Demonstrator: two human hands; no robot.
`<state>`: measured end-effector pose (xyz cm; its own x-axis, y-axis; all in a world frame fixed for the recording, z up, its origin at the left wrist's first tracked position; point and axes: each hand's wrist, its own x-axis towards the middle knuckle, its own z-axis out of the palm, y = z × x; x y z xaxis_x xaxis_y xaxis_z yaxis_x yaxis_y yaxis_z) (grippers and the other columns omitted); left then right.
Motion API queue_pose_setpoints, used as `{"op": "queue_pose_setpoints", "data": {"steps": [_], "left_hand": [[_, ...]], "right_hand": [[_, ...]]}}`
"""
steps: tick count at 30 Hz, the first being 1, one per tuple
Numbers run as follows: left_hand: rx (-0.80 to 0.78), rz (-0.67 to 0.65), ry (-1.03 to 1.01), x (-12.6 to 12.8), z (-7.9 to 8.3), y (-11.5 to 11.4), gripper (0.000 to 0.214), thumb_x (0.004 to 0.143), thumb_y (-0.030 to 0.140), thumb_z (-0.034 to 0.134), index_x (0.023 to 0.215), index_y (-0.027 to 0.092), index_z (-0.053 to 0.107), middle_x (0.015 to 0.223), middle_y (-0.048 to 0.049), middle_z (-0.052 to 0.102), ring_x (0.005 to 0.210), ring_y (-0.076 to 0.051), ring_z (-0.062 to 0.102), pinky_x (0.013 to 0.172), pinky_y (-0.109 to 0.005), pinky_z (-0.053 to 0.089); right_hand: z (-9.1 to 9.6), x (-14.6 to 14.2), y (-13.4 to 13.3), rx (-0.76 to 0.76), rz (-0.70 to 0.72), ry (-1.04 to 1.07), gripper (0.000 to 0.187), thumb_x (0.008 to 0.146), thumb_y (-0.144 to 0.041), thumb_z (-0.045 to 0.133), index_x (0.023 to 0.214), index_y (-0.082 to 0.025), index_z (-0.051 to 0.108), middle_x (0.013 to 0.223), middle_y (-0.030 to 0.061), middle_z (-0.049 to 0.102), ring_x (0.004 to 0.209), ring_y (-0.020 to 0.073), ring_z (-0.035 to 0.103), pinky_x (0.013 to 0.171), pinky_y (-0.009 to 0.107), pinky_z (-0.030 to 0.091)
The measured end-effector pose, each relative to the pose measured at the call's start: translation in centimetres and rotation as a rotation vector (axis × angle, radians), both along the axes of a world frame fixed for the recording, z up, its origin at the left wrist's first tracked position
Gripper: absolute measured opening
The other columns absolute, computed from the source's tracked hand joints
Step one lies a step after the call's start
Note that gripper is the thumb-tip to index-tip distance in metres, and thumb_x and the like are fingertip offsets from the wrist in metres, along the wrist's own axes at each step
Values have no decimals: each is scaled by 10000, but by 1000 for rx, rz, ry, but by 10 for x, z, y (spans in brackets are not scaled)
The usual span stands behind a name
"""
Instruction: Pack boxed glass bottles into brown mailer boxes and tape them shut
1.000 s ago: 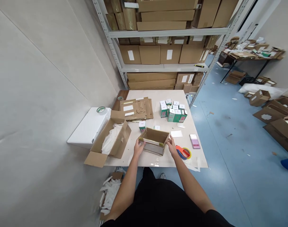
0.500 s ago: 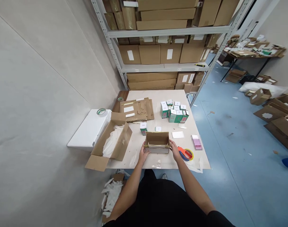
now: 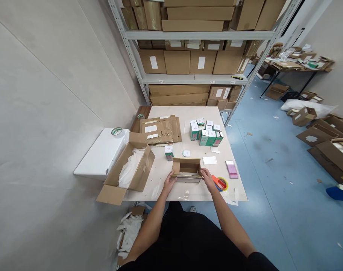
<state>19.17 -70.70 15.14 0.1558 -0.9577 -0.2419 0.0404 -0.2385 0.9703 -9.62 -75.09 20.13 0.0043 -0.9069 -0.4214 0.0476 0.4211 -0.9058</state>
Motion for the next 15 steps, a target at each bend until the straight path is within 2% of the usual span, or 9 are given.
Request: {"op": "queue_pose_setpoints", "data": {"steps": [5,9,11,15], "left_hand": [[100,-31,131,3,10,-2,655,804,518,772,1374,213,662,1499,-115,606,1458,-321,485,1239,-463,331],[249,132,336,5,17,-3,601,924,647,592,1335,219,688,1503,-132,599,1464,-338,471,1212,-500,368],[253,159,352,5,20,-5,552,934,599,602,1337,232,689,1530,-121,574,1493,-335,428,1227,-502,343],[229,92,282,6,24,-8,550,912,413,574,1442,273,611,1606,-62,493,1501,-295,415,1223,-480,346]], "right_hand": [[3,1,-12,82,-6,44,430,809,-649,653,1072,-308,637,1164,30,687,1079,235,634,866,344,526],[8,3,-18,90,40,47,401,795,-626,665,1036,-308,633,1124,24,686,1038,228,635,846,338,515],[9,4,-18,87,54,24,402,797,-623,661,1045,-309,627,1115,22,685,1032,224,635,838,331,514],[6,4,-15,74,56,15,437,804,-640,652,1090,-310,630,1181,37,683,1082,230,635,846,327,521]]}}
